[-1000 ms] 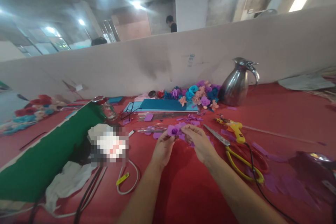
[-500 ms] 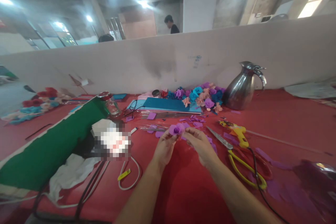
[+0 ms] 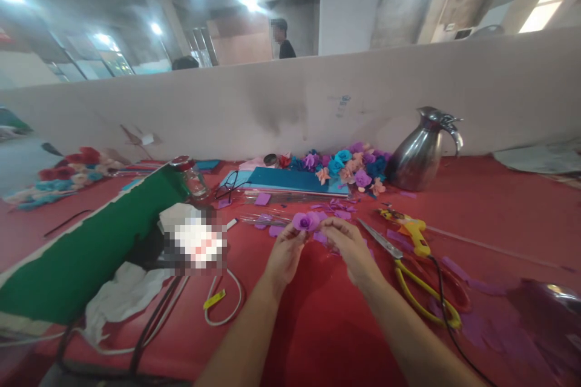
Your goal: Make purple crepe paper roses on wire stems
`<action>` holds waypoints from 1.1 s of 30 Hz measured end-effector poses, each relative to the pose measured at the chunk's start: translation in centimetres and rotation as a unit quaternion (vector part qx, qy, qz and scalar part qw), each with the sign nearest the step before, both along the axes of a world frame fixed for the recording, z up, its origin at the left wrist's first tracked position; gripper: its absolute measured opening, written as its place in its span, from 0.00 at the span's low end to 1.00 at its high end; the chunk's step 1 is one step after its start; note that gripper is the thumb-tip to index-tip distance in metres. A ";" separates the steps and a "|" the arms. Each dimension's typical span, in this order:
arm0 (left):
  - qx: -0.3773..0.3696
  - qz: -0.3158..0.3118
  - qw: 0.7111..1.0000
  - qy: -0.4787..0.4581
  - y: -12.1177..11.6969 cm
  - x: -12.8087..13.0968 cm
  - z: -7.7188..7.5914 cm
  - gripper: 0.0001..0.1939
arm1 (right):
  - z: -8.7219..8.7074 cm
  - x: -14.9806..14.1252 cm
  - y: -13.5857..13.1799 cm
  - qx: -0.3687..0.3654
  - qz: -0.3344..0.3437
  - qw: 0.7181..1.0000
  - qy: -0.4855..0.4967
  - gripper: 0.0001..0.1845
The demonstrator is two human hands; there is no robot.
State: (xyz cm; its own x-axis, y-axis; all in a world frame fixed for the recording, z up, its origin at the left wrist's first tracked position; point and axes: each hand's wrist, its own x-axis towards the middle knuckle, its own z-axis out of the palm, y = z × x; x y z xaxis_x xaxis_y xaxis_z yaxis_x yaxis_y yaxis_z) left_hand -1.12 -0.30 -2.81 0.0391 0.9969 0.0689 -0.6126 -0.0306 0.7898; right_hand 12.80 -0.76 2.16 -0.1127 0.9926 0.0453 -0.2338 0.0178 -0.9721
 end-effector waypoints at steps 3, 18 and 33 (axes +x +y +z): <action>-0.009 -0.037 0.999 0.015 -0.2 -0.2 0.2 0.09 | 0.3 1.1 0.9 0.007 -0.035 0.999 0.005 0.12; 0.023 -0.090 0.987 0.127 -0.6 -0.1 0.5 0.08 | 0.6 1.7 1.1 -0.043 0.066 0.997 0.017 0.15; -0.016 0.176 0.983 -0.047 1.0 -2.2 0.5 0.14 | -1.7 3.3 3.3 0.058 -0.071 0.991 -0.100 0.15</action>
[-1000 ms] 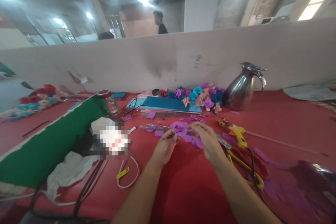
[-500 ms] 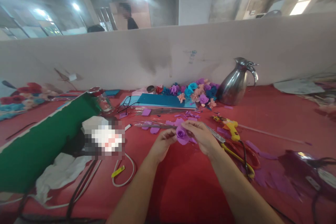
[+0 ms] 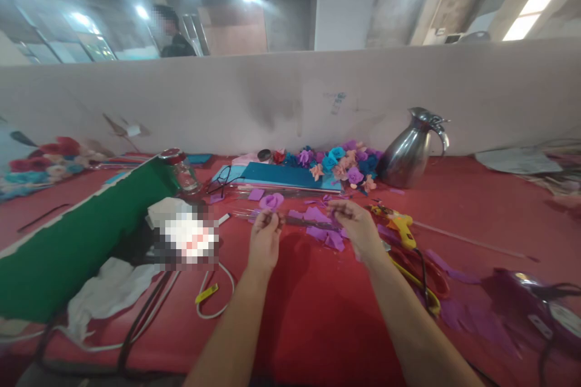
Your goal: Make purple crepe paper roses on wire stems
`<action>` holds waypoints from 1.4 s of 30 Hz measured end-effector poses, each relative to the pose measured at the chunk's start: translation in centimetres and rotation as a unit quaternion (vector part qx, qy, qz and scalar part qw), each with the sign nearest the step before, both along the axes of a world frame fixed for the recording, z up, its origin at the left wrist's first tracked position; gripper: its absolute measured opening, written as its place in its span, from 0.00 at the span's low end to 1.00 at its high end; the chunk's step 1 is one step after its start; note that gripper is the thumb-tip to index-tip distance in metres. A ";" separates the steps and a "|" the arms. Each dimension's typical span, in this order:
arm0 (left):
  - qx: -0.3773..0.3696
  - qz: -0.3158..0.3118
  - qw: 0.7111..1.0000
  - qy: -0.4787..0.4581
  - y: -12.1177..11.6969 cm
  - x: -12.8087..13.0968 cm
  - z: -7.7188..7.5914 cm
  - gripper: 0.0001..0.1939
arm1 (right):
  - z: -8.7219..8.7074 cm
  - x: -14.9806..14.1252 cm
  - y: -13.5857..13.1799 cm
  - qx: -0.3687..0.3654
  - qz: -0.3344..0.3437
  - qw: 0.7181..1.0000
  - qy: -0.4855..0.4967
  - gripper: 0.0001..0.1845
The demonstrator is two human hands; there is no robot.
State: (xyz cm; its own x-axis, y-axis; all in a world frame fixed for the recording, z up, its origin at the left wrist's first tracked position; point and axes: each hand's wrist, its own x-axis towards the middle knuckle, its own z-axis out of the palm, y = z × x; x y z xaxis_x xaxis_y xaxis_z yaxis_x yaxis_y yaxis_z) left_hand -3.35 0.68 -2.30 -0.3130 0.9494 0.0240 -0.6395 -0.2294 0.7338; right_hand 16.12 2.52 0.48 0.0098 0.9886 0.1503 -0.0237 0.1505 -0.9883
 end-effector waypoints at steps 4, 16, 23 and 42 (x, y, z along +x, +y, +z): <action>0.021 0.073 0.997 -0.001 0.4 -1.4 0.3 0.15 | 0.0 1.9 0.6 0.129 -0.268 0.910 -0.288 0.19; -0.013 0.397 0.906 0.148 0.7 -4.5 0.2 0.08 | -1.1 -5.7 -2.4 0.175 0.069 0.864 -0.467 0.14; -0.032 0.393 0.907 0.146 0.6 -4.7 -0.6 0.08 | -1.2 -12.8 -2.3 0.212 0.112 0.746 -0.621 0.13; -0.040 0.351 0.930 0.101 0.9 -4.2 -1.1 0.09 | -3.4 -12.9 -0.7 0.122 0.074 0.864 -0.483 0.11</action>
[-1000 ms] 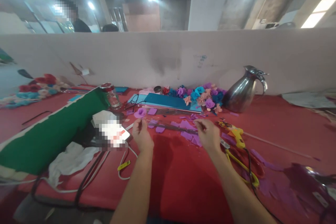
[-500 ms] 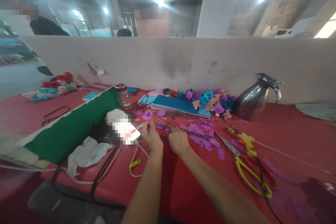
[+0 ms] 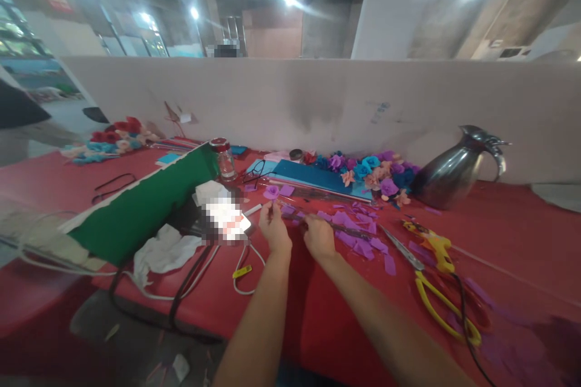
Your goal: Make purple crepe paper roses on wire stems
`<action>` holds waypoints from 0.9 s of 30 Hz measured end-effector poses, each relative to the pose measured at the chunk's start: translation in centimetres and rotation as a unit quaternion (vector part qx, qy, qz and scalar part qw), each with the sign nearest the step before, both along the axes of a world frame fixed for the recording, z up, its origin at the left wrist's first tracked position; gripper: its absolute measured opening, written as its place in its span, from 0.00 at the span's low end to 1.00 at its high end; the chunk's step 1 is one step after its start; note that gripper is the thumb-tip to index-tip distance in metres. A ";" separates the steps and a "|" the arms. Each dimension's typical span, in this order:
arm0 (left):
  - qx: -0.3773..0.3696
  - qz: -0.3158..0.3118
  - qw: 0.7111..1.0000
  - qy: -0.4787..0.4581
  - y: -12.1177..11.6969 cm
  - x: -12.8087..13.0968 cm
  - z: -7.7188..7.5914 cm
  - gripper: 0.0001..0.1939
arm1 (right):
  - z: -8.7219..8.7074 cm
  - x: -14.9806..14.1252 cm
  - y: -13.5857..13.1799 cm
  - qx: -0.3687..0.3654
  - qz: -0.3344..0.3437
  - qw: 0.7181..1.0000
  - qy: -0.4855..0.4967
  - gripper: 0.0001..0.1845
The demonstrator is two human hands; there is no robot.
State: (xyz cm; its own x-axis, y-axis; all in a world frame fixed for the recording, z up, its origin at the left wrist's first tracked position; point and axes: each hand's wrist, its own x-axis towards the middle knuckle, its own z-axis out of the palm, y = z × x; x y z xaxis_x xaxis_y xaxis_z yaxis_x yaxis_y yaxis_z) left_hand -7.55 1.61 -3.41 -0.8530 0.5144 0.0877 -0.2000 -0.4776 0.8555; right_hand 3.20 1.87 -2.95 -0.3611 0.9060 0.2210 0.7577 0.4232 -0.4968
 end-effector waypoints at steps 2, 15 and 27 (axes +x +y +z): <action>0.000 -0.001 1.000 -0.002 0.0 0.0 -0.1 0.08 | -0.3 0.1 0.3 -0.023 -0.007 0.999 0.041 0.11; -0.007 -0.037 0.999 -0.009 0.7 -0.1 -1.3 0.10 | -2.0 1.0 2.9 -0.093 -0.012 0.946 0.311 0.10; -0.060 -0.335 0.940 0.017 -0.6 2.3 0.5 0.18 | 0.2 4.3 2.3 -0.080 0.064 0.926 0.362 0.10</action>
